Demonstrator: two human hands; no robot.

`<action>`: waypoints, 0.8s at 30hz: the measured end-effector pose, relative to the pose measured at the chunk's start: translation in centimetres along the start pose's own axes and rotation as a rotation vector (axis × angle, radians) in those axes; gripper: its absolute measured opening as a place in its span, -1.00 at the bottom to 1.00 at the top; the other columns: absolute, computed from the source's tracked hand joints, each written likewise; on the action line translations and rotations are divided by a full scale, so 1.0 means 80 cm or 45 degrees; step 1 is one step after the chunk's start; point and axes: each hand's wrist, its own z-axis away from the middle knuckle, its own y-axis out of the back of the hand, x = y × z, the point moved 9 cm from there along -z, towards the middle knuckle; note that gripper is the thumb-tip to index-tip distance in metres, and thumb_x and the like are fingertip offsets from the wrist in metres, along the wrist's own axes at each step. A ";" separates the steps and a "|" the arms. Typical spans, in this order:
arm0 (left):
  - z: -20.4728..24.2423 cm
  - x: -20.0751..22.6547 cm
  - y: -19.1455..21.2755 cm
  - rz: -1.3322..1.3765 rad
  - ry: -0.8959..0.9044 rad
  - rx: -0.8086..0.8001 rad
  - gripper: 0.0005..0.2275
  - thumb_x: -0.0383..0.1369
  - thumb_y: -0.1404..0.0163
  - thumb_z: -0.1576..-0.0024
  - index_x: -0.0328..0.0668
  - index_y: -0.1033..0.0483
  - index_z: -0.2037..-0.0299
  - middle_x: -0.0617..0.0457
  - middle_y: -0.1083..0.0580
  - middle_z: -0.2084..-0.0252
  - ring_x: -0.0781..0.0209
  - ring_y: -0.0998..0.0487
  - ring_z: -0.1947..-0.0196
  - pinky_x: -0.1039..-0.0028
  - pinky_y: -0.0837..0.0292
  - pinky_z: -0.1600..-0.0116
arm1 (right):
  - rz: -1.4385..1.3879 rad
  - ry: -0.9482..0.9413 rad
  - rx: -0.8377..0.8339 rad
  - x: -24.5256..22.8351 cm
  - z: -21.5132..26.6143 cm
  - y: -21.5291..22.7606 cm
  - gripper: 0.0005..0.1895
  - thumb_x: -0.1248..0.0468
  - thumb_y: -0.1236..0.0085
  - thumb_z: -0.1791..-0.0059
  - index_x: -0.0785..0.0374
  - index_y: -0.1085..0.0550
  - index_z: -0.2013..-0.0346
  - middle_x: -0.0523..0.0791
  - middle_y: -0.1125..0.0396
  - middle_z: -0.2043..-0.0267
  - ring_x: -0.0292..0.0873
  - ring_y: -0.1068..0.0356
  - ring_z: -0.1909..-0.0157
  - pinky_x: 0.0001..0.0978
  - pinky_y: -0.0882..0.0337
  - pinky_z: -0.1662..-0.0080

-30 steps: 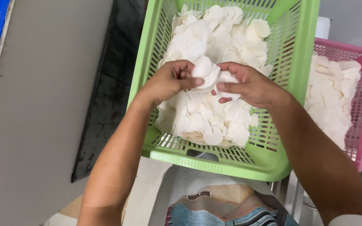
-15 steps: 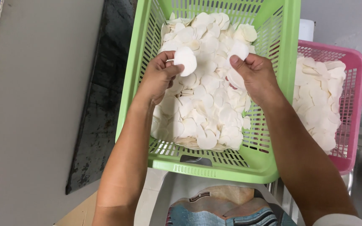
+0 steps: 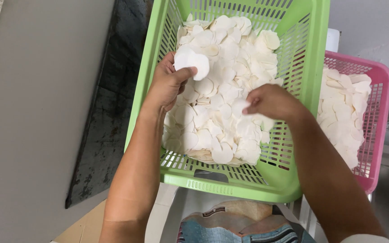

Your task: Separating thin vegetable slices to prevent sticking and stirring them in a deep fryer.

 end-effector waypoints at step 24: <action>-0.001 -0.004 -0.039 -0.137 -0.111 -0.080 -0.63 -0.49 -0.33 0.04 -0.33 -0.44 0.08 0.01 -0.53 0.37 0.32 -0.56 0.40 0.61 -0.52 0.30 | -1.434 0.471 -0.143 -0.020 -0.071 -0.027 -0.75 0.37 -0.17 -0.04 0.29 -0.43 -0.01 -0.10 -0.44 0.26 -0.23 -0.52 0.28 -0.35 -0.67 0.17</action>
